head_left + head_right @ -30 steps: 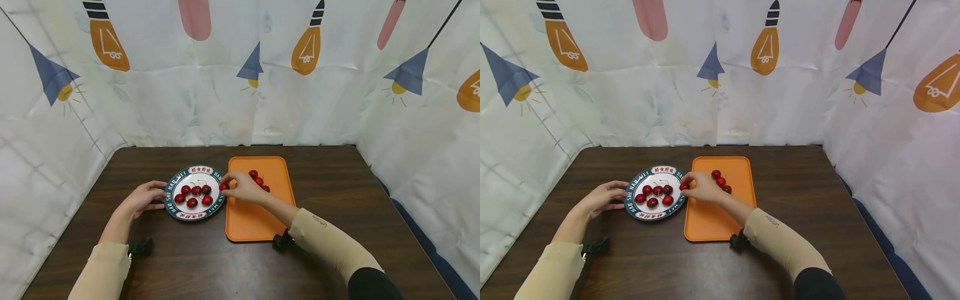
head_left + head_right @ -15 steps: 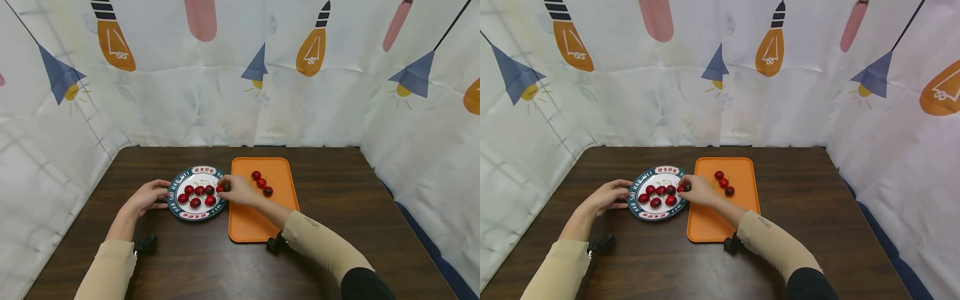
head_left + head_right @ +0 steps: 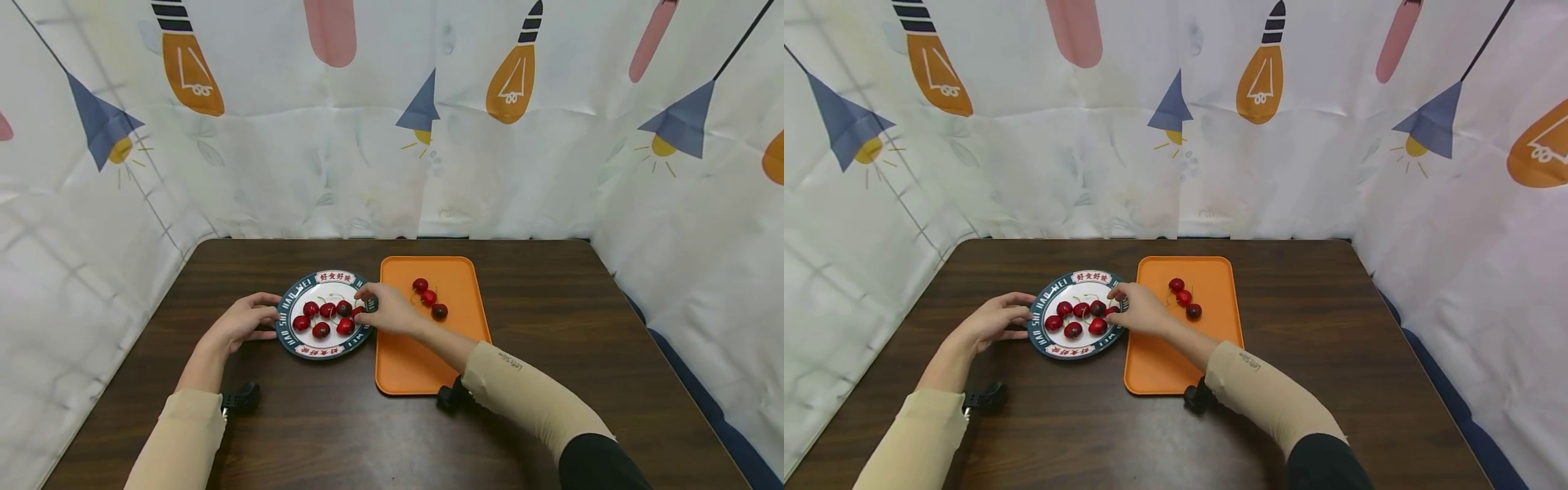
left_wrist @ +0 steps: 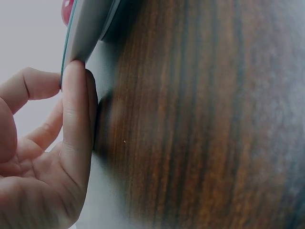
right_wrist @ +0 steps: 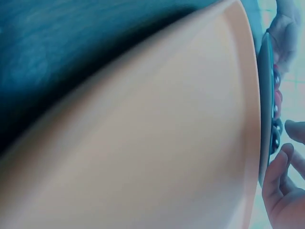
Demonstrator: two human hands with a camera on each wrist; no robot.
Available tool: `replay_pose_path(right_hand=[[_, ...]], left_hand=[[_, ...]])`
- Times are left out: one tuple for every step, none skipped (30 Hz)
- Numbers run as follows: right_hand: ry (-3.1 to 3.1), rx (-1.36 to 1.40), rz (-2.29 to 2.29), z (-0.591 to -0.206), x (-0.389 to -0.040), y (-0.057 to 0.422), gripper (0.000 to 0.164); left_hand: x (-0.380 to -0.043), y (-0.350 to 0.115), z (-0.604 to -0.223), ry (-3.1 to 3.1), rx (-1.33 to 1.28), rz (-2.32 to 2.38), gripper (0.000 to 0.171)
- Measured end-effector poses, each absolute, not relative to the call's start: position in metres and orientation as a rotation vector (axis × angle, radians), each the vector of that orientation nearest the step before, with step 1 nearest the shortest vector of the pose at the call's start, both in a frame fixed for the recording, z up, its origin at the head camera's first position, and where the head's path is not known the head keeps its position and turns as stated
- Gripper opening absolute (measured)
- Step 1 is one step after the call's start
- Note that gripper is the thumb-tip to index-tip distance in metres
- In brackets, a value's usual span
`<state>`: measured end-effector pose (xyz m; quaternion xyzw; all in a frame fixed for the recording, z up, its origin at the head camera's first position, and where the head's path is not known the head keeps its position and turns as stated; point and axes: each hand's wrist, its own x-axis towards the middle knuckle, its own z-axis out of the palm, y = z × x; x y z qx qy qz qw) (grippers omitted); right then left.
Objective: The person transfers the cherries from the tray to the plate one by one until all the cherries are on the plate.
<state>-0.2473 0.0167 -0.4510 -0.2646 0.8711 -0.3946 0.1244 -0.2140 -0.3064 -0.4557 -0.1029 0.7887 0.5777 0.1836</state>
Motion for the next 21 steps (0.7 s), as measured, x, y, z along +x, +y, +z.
replay_pose_path(right_hand=[[2.539, -0.778, -1.151, -0.450, -0.247, 0.019, 0.038], [2.540, -0.793, -1.149, -0.449, -0.247, 0.021, 0.038], [2.538, -0.806, -1.148, -0.447, -0.246, 0.023, 0.038], [2.533, -0.814, -1.147, -0.446, -0.246, 0.026, 0.038], [2.528, -0.822, -1.150, -0.444, -0.245, 0.029, 0.038], [2.526, -0.827, -1.148, -0.443, -0.244, 0.032, 0.038], [2.524, -0.834, -1.147, -0.442, -0.243, 0.035, 0.039], [2.525, -0.839, -1.148, -0.440, -0.242, 0.039, 0.039], [2.525, -0.841, -1.148, -0.439, -0.240, 0.042, 0.039], [2.523, -0.841, -1.152, -0.438, -0.239, 0.045, 0.039], [2.524, -0.843, -1.154, -0.437, -0.238, 0.049, 0.039], [2.527, -0.846, -1.155, -0.436, -0.236, 0.052, 0.039], [2.527, -0.849, -1.158, -0.434, -0.235, 0.055, 0.038], [2.529, -0.850, -1.159, -0.433, -0.234, 0.058, 0.038], [2.530, -0.849, -1.159, -0.433, -0.233, 0.062, 0.037], [2.529, -0.846, -1.163, -0.433, -0.231, 0.065, 0.037], [2.535, -0.844, -1.157, -0.433, -0.230, 0.069, 0.036], [2.539, -0.840, -1.158, -0.433, -0.230, 0.072, 0.036], [2.544, -0.838, -1.160, -0.433, -0.229, 0.076, 0.036], [2.547, -0.832, -1.167, -0.434, -0.229, 0.080, 0.035], [2.544, -0.826, -1.183, -0.435, -0.229, 0.083, 0.035]], left_hand=[[-0.214, -0.306, -0.456, 2.225, -0.291, 1.630, 0.052], [-0.214, -0.306, -0.455, 2.223, -0.293, 1.632, 0.052], [-0.215, -0.306, -0.455, 2.221, -0.295, 1.632, 0.052], [-0.215, -0.306, -0.455, 2.221, -0.296, 1.631, 0.052], [-0.215, -0.306, -0.455, 2.221, -0.294, 1.628, 0.052], [-0.215, -0.306, -0.455, 2.222, -0.296, 1.627, 0.052], [-0.215, -0.306, -0.455, 2.222, -0.297, 1.626, 0.052], [-0.215, -0.305, -0.455, 2.223, -0.299, 1.625, 0.052], [-0.214, -0.305, -0.455, 2.226, -0.298, 1.622, 0.052], [-0.214, -0.305, -0.455, 2.230, -0.297, 1.618, 0.052], [-0.214, -0.305, -0.456, 2.233, -0.296, 1.614, 0.052], [-0.214, -0.305, -0.456, 2.236, -0.298, 1.612, 0.052], [-0.214, -0.306, -0.456, 2.239, -0.297, 1.608, 0.053], [-0.214, -0.306, -0.456, 2.240, -0.296, 1.606, 0.053], [-0.214, -0.306, -0.456, 2.242, -0.293, 1.602, 0.053], [-0.215, -0.306, -0.457, 2.243, -0.291, 1.600, 0.053], [-0.215, -0.306, -0.457, 2.243, -0.289, 1.600, 0.053], [-0.215, -0.306, -0.457, 2.241, -0.287, 1.599, 0.053], [-0.215, -0.307, -0.458, 2.239, -0.287, 1.600, 0.053], [-0.215, -0.306, -0.457, 2.239, -0.286, 1.600, 0.053], [-0.215, -0.306, -0.457, 2.238, -0.286, 1.601, 0.053]])
